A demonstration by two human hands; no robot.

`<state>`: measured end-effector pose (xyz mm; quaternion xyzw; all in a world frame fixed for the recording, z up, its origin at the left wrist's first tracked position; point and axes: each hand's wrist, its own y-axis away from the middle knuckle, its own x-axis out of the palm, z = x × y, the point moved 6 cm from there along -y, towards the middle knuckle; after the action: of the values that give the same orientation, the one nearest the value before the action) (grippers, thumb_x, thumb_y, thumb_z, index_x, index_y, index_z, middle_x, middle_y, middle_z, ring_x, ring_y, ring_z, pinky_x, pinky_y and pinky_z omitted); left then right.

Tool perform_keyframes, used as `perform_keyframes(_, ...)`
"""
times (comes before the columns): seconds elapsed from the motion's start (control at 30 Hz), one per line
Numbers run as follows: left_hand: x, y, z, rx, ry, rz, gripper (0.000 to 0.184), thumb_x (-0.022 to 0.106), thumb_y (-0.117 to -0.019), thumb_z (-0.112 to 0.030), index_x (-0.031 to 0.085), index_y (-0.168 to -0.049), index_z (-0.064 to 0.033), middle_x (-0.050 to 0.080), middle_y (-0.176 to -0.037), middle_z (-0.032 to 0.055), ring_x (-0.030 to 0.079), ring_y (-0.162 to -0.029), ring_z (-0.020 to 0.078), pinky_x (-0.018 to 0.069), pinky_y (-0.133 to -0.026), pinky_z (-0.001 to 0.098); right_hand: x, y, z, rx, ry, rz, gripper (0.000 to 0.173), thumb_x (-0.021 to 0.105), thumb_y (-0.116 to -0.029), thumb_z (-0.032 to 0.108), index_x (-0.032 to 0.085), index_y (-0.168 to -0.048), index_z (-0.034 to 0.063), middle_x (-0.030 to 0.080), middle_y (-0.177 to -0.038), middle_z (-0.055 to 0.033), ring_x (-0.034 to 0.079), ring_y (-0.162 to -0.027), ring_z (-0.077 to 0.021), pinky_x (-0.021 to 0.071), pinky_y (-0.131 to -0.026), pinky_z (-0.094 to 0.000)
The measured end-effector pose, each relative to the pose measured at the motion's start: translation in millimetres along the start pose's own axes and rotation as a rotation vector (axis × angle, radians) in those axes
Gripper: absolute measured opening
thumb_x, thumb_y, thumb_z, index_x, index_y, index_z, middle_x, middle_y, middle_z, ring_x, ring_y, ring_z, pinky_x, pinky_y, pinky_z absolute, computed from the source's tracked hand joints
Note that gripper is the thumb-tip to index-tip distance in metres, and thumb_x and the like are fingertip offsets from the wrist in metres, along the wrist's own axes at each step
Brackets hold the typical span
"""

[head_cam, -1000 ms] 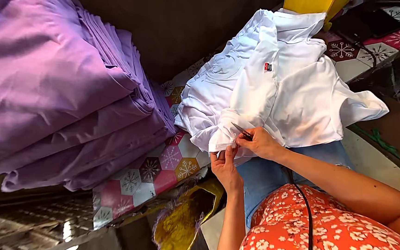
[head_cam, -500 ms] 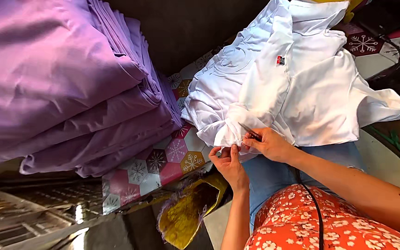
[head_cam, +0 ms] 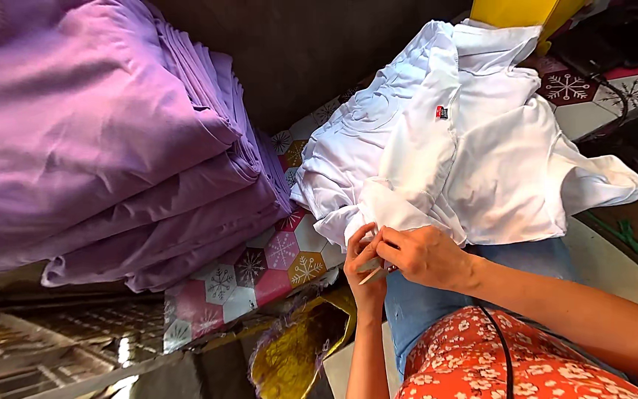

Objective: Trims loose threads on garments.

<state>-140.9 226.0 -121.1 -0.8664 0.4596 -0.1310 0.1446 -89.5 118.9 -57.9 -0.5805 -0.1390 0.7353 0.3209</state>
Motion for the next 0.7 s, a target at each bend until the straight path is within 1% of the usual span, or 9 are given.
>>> perform_keyframes(0.07,-5,4,2,-0.019,0.008,-0.048,0.016,0.063,-0.0903,0.001,0.078,-0.095,0.0015,0.071,-0.115,0.0041,0.066,-0.105,0.0047,0.0548,-0.093,0.0207,0,0,-9,0.09,-0.227,0.003,0.011,0.062,-0.0906,0.007,0.071,-0.094,0.0026,0.068,-0.084,-0.013,0.065,-0.059,-0.0234,0.0499,-0.047,-0.036)
perform_keyframes(0.1,-8,7,3,-0.061,0.005,-0.102,0.018,0.06,-0.0899,0.004,0.077,-0.095,0.0027,0.073,-0.112,0.0048,0.067,-0.104,0.0053,0.0554,-0.091,0.021,1,2,-16,0.207,-0.392,0.032,0.015,0.062,-0.0943,0.011,0.074,-0.097,0.0024,0.071,-0.087,-0.0112,0.068,-0.068,-0.0203,0.0547,-0.057,-0.0347)
perform_keyframes(0.17,-13,12,6,-0.134,0.028,-0.233,0.018,0.059,-0.0911,0.006,0.077,-0.094,0.0031,0.075,-0.108,0.0051,0.069,-0.096,0.0038,0.0573,-0.081,0.0193,13,5,-35,0.511,-0.721,0.138,0.026,0.059,-0.1029,0.024,0.074,-0.101,0.0031,0.069,-0.087,-0.0025,0.062,-0.077,-0.0045,0.0514,-0.071,-0.0226)
perform_keyframes(0.23,-15,15,11,-0.208,0.114,-0.344,0.016,0.061,-0.0937,0.003,0.077,-0.092,-0.0002,0.076,-0.105,0.0036,0.069,-0.088,0.0026,0.0561,-0.074,0.0183,30,11,-53,0.719,-0.916,0.252,0.033,0.05,-0.1078,0.03,0.07,-0.101,0.0044,0.063,-0.081,0.0034,0.054,-0.072,0.0016,0.0453,-0.069,-0.0195)
perform_keyframes(0.33,-19,20,8,-0.25,0.163,-0.449,0.022,0.055,-0.0963,0.005,0.074,-0.09,-0.0029,0.077,-0.097,0.0004,0.068,-0.078,0.0006,0.0549,-0.069,0.0161,51,20,-63,0.833,-1.026,0.32,0.038,0.039,-0.1117,0.032,0.066,-0.103,0.0072,0.058,-0.078,0.0079,0.044,-0.061,0.0035,0.036,-0.058,-0.0168)
perform_keyframes(0.47,-24,22,1,-0.344,0.267,-0.551,0.024,0.048,-0.1014,0.007,0.068,-0.092,-0.0031,0.076,-0.084,0.0017,0.072,-0.073,0.0054,0.0602,-0.068,0.0195,57,18,-66,0.855,-1.003,0.328,0.038,0.039,-0.1121,0.029,0.067,-0.1,0.0062,0.057,-0.073,0.0073,0.046,-0.062,0.0014,0.0388,-0.06,-0.0183)
perform_keyframes(0.53,-35,20,0,-0.357,0.149,-0.549,0.019,0.052,-0.0993,0.008,0.069,-0.094,0.0017,0.075,-0.082,0.0022,0.072,-0.072,0.0059,0.0607,-0.07,0.021,60,17,-68,0.859,-0.98,0.336,0.041,0.037,-0.1123,0.031,0.068,-0.101,0.0059,0.058,-0.074,0.0057,0.049,-0.064,-0.0008,0.0409,-0.063,-0.0213)
perform_keyframes(0.6,-47,17,1,-0.298,-0.157,-0.399,0.012,0.062,-0.0934,0.007,0.073,-0.095,0.0064,0.075,-0.089,0.0059,0.071,-0.076,0.005,0.0605,-0.074,0.021,60,17,-67,0.866,-0.967,0.349,0.044,0.033,-0.113,0.032,0.068,-0.105,0.0059,0.06,-0.076,0.0044,0.051,-0.067,-0.0023,0.0425,-0.065,-0.0229)
perform_keyframes(0.7,-50,13,-1,-0.246,-0.694,-0.172,0.013,0.071,-0.0916,-0.005,0.079,-0.1,0.0,0.071,-0.088,0.011,0.067,-0.079,0.007,0.0552,-0.074,0.0194,56,16,-66,0.881,-0.96,0.367,0.044,0.033,-0.1132,0.031,0.069,-0.107,0.0056,0.053,-0.068,0.0061,0.045,-0.059,-0.0015,0.0397,-0.06,-0.0208)
